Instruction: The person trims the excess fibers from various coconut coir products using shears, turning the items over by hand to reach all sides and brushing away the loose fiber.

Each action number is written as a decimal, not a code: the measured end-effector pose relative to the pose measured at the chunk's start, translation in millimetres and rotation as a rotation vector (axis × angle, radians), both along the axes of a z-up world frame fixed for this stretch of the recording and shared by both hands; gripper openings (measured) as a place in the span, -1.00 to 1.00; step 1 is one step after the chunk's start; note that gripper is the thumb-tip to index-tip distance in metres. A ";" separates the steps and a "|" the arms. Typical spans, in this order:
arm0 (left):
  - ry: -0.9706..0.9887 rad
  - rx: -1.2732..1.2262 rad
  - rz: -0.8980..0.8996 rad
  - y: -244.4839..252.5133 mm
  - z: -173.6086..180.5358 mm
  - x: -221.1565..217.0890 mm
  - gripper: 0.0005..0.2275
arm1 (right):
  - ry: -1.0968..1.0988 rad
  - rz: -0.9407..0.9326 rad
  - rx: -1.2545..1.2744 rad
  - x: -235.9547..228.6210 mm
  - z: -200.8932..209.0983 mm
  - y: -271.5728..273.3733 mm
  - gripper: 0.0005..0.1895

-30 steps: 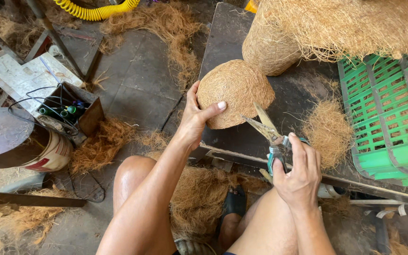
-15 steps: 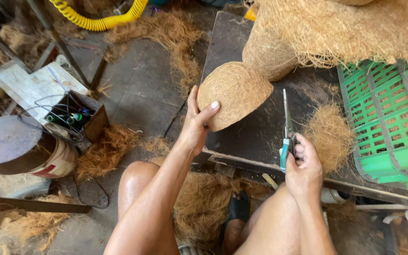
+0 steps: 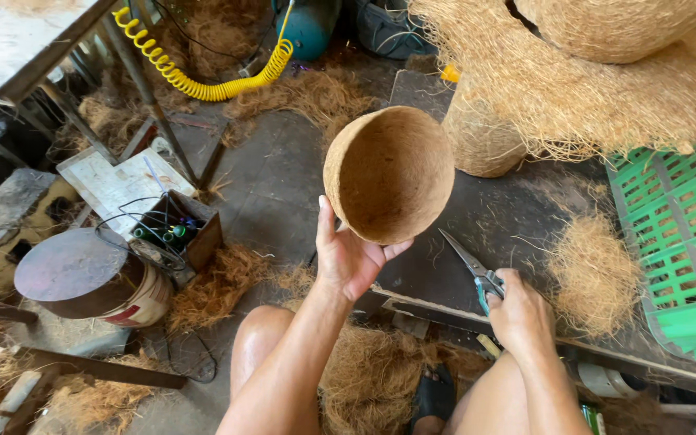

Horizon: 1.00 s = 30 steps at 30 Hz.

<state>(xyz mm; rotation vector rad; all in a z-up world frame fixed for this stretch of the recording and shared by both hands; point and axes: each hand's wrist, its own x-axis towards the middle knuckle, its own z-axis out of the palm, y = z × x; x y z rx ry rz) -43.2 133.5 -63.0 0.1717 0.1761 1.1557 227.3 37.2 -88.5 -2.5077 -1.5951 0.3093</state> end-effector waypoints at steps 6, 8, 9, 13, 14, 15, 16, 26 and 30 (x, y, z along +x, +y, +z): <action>-0.110 -0.004 0.027 -3.1 9.3 -4.3 -0.20 | -0.097 0.071 -0.007 -15.9 12.0 -0.7 -0.51; -0.098 0.009 0.032 -3.8 12.3 -5.5 -0.20 | -0.064 0.070 -0.013 -25.6 29.0 0.5 -0.51; -0.084 0.026 0.037 -3.8 13.6 -5.9 -0.19 | -0.031 0.068 -0.016 -30.3 37.1 1.4 -0.51; -0.093 0.007 0.038 -3.5 10.6 -6.4 -0.21 | 0.281 0.066 0.223 -77.6 88.6 -2.3 -0.59; -0.086 0.014 0.042 -4.0 10.3 -5.7 -0.22 | 0.510 0.074 0.290 -86.3 93.2 -1.1 -0.58; -0.080 0.028 0.040 -1.9 11.6 -3.6 -0.22 | 0.738 0.079 0.367 -94.1 98.9 1.3 -0.58; -0.081 0.028 0.033 -2.2 13.5 -2.3 -0.22 | 0.737 0.072 0.370 -100.3 100.8 6.6 -0.58; 0.010 0.065 0.018 -10.5 23.9 -3.7 -0.30 | 1.302 -0.053 0.678 -123.5 87.1 71.6 -0.86; 0.192 0.017 0.086 -0.2 9.2 -15.0 -0.23 | 1.060 -0.078 0.717 -114.0 77.4 83.9 -0.88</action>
